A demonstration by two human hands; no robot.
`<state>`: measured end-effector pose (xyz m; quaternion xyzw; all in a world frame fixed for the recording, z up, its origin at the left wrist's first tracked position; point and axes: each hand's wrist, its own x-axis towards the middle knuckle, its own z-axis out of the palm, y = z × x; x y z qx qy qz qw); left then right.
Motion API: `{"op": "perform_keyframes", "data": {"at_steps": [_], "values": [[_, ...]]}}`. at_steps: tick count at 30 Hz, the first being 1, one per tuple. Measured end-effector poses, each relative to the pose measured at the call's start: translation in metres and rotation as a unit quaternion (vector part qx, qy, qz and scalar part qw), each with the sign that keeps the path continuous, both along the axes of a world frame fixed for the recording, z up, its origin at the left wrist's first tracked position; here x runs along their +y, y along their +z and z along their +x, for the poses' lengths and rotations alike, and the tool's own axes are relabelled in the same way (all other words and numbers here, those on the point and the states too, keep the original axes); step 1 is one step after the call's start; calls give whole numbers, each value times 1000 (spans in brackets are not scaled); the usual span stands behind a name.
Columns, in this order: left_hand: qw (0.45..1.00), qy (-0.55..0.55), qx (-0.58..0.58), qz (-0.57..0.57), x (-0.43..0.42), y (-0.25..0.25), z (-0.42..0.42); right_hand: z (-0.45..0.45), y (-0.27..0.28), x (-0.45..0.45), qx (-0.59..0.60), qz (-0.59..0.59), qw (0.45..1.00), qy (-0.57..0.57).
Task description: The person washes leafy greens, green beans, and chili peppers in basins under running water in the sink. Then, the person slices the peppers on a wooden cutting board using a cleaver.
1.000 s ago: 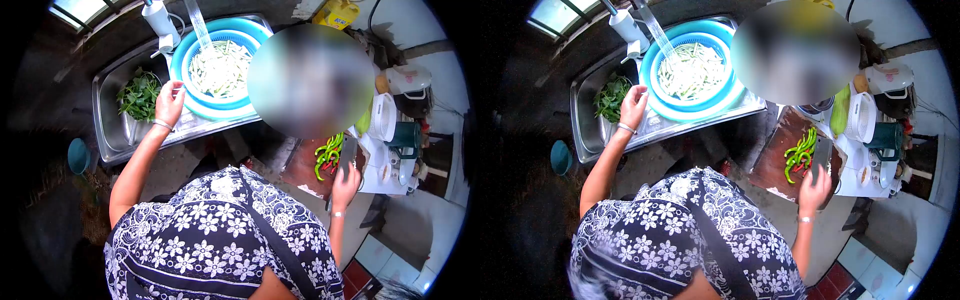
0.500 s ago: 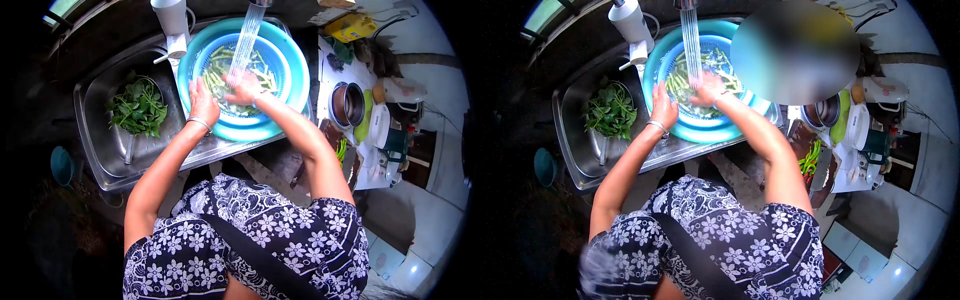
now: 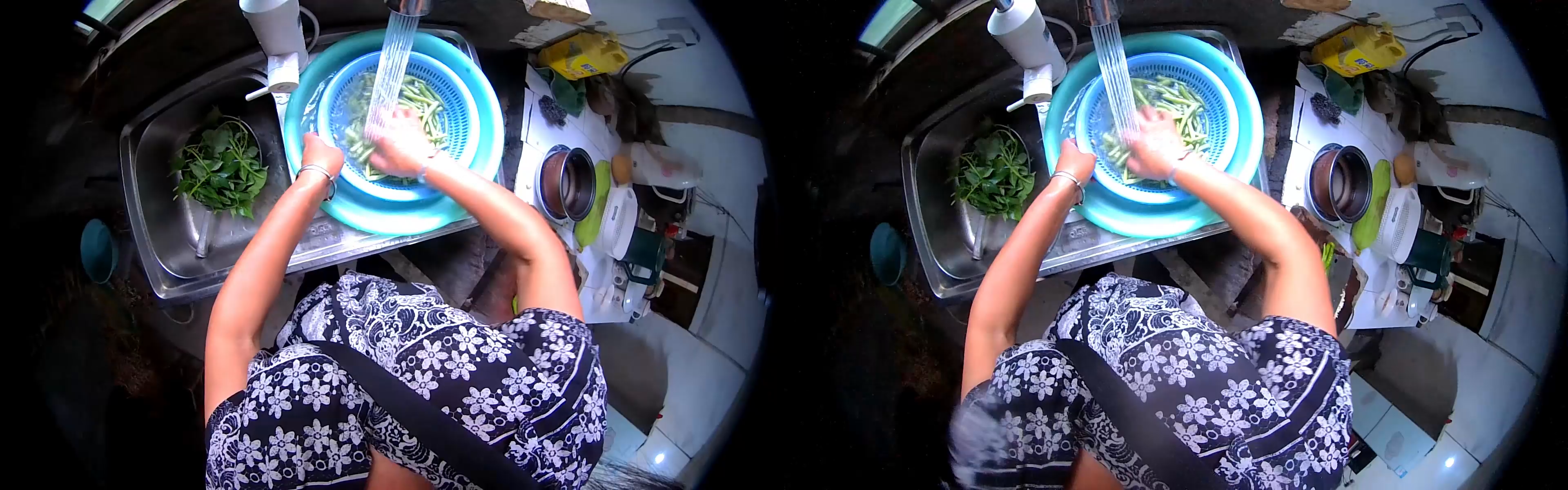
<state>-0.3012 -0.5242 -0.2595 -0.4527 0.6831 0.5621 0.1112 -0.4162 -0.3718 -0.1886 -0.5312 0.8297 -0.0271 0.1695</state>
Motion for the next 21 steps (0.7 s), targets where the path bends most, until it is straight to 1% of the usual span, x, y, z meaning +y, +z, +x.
{"op": "perform_keyframes", "data": {"at_steps": [1, 2, 3, 4, 5, 6, 8, 9, 10, 11, 13, 14, 15, 16, 17, 19, 21], "values": [[1000, 0, 3, 17, -2, 3, -1, -8, 7, 12, 48, -18, 998, 21], [998, 12, -15, 54, -3, 6, -2, -18, 14, 23, 57, -18, 997, -46], [995, 8, -37, 89, -4, 24, -6, -27, 17, 31, 66, -18, 991, -112], [991, 2, -55, 122, -4, 45, -14, -31, 11, 38, 10, 27, 979, -204], [985, -4, -75, 153, -3, 57, -17, -27, -2, 39, -14, 44, 974, -220], [979, 24, -57, 196, 0, 57, -16, -17, -19, 36, -39, 62, 969, -238], [975, 33, -53, 212, 0, 47, -15, -3, -31, 21, -102, 82, 960, -247], [973, 35, -52, 220, 0, 53, -17, 2, -27, 17, -121, 54, 967, -217], [971, 35, -84, 222, -3, 59, -21, 4, -31, 17, -172, -11, 967, -190], [966, 27, -77, 244, -4, 68, -21, 4, -34, 19, -220, -78, 959, -162], [965, 38, -34, 258, -5, 73, -15, -1, -3, 26, -170, -80, 975, -122], [967, 20, -34, 252, -8, 72, -8, -3, 15, 30, -145, -79, 981, -100], [969, 0, -34, 245, -9, 74, -2, -8, 30, 39, -112, -120, 979, -120], [978, 13, -30, 207, -4, 92, 2, -15, 42, 51, -92, -172, 970, -147], [981, 9, -21, 191, -4, 97, 7, -23, 53, 65, -70, -223, 957, -173], [989, 25, -16, 144, 0, 113, 15, -43, 66, 95, -30, -219, 938, -265], [991, 33, -10, 131, -2, 118, 24, -56, 55, 124, 88, -191, 927, -311]]}}
